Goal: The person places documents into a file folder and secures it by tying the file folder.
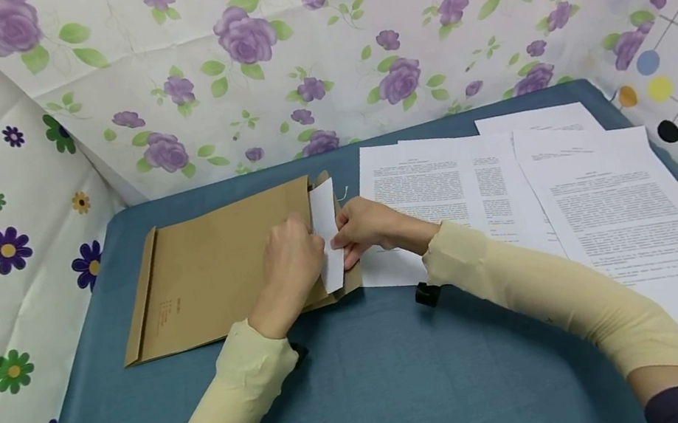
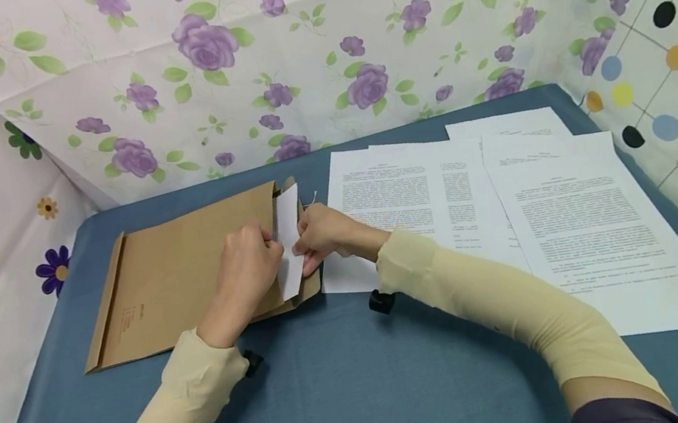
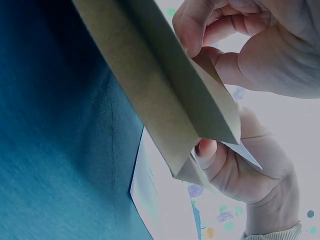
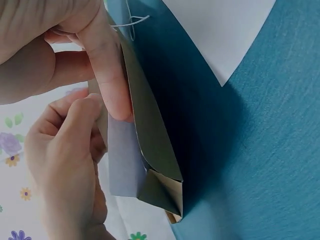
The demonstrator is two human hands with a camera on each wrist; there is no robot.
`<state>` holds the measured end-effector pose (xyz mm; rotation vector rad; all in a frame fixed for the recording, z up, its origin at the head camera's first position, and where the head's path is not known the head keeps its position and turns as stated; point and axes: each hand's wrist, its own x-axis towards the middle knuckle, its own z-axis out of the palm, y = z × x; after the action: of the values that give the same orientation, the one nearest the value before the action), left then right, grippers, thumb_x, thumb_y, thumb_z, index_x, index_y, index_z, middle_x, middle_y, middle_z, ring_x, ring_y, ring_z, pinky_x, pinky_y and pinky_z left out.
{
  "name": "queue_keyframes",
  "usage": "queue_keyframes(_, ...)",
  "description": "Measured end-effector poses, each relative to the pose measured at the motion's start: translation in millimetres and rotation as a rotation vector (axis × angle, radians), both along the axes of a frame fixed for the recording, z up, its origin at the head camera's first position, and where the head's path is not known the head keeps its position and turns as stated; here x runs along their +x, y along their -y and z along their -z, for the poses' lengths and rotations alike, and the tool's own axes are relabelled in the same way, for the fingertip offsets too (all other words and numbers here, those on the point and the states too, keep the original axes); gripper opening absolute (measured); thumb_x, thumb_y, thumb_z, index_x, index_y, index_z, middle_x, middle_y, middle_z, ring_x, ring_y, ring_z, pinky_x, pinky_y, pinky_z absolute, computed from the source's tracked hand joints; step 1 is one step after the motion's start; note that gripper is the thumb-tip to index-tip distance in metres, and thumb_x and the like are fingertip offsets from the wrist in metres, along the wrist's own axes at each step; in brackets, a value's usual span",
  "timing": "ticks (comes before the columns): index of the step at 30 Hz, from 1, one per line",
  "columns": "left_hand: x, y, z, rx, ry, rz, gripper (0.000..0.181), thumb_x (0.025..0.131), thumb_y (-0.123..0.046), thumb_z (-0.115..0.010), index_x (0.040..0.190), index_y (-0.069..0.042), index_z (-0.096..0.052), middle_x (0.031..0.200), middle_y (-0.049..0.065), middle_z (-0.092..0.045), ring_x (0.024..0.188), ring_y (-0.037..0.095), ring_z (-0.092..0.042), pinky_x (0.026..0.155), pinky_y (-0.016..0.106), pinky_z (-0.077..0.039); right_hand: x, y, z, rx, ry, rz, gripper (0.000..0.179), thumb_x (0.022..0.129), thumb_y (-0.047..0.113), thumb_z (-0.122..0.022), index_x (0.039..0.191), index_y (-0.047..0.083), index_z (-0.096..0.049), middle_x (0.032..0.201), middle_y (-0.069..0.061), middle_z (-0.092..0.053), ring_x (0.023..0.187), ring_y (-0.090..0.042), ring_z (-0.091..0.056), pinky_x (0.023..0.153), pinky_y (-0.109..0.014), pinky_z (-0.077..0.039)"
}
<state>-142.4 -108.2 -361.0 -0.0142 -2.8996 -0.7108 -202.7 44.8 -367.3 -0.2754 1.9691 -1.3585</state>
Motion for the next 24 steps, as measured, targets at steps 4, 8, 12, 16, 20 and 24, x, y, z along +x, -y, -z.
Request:
queue_keyframes(4,0.1,0.2,-0.2,0.005,-0.002,0.002,0.023,0.087,0.005,-0.060,0.068,-0.005,-0.050,0.068,0.012,-0.051,0.058,0.024,-0.049,0.048,0.033,-0.031,0.9,-1.2,2.2,0.003,-0.021,0.010,0.032,0.098,-0.004,-0.064,0.070,0.001,-0.048,0.065,-0.016,-0.066,0.055,-0.019,-0.070,0.070,-0.039,-0.061)
queue_keyframes(8,-0.4,-0.3,-0.9,0.004,0.004,0.008,0.023,0.088,0.004,-0.060,0.068,-0.005,-0.051,0.068,0.012,-0.052,0.058,0.025,-0.050,0.048,0.033,-0.032,1.0,-4.0,3.4,0.012,-0.044,0.004,0.029,0.098,-0.004,-0.064,0.072,0.000,-0.052,0.067,-0.017,-0.067,0.055,-0.019,-0.070,0.069,-0.039,-0.061)
queue_keyframes(12,-0.7,-1.2,-1.6,0.003,0.002,0.015,0.021,0.088,0.004,-0.060,0.069,-0.003,-0.053,0.068,0.014,-0.054,0.058,0.027,-0.054,0.048,0.036,-0.038,-0.2,-5.7,4.4,0.025,-0.042,-0.004,0.028,0.098,-0.003,-0.065,0.073,-0.002,-0.054,0.068,-0.018,-0.068,0.056,-0.019,-0.071,0.068,-0.037,-0.061)
queue_keyframes(16,-0.7,-2.0,-1.5,-0.007,-0.002,0.016,0.011,0.086,0.003,-0.060,0.075,0.001,-0.059,0.074,0.019,-0.060,0.066,0.033,-0.062,0.055,0.046,-0.050,-1.5,-2.8,5.9,0.004,-0.026,0.022,0.027,0.097,-0.004,-0.065,0.073,-0.002,-0.054,0.067,-0.016,-0.067,0.055,-0.018,-0.070,0.064,-0.033,-0.061)
queue_keyframes(20,1.5,-2.6,-3.6,-0.016,-0.010,0.023,0.006,0.086,0.003,-0.061,0.080,0.003,-0.060,0.080,0.023,-0.063,0.074,0.038,-0.066,0.061,0.050,-0.053,-2.6,2.5,7.4,-0.021,-0.016,0.024,0.027,0.097,-0.005,-0.065,0.073,-0.001,-0.053,0.066,-0.015,-0.066,0.055,-0.018,-0.070,0.064,-0.032,-0.060)
queue_keyframes(24,3.3,-2.7,-5.5,-0.003,-0.016,0.023,0.014,0.085,0.003,-0.061,0.074,-0.002,-0.055,0.074,0.018,-0.059,0.067,0.032,-0.061,0.056,0.044,-0.047,-3.6,3.4,7.3,-0.028,-0.009,0.019,0.026,0.097,-0.004,-0.065,0.073,-0.002,-0.054,0.067,-0.015,-0.065,0.056,-0.019,-0.069,0.064,-0.033,-0.060)
